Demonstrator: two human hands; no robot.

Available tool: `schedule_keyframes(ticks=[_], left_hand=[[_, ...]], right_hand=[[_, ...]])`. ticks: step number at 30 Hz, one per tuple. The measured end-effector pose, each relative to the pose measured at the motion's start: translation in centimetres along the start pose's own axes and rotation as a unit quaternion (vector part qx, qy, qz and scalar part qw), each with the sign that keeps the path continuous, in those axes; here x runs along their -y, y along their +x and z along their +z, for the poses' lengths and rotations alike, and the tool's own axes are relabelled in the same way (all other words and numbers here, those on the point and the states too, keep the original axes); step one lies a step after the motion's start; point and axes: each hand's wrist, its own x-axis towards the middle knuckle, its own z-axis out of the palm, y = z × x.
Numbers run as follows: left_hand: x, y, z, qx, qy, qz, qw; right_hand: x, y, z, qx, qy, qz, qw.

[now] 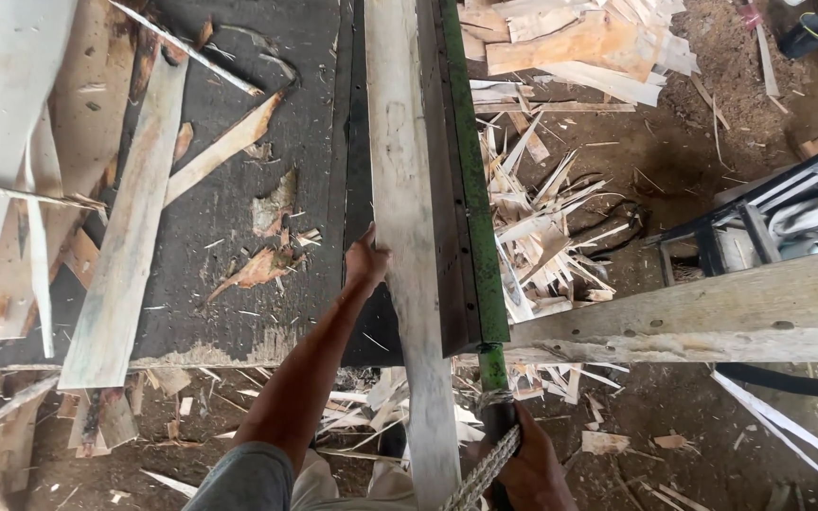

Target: Trimming thin strips of wood using a manual guillotine cutter.

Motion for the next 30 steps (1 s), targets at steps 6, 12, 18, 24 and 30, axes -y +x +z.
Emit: schedule_keyframes(ticks=[6,12,18,24,30], left_hand=[[0.1,-1.5,-0.2,-0.021,0.015,0.072,0.997],[-2.5,-3.9,-2.6,0.024,0.041,0.033,0.998],[-2.1,-1.6,-1.7,0.015,0.043,0.048,0.998],[0.3,0.1,0.7,-0.023,0.034,0.117,0.992],[-1.9,-0.3,0.7,0.022,-0.024,0.011,0.999]], right_hand=[[0.4,0.1,0.2,-0.037,-0.149,-0.023,0.988],[2.0,-0.3,1.1,-0.021,-0.159,-0.033,0.986],[0.7,0.7,0.7,-0.044,-0.245,-0.023,0.968],[1.5,0.0,2.0,-0.065,-0.220,0.006,0.973],[-1.1,1.3,1.1,-0.045,-0.240,-0.057,0.968]])
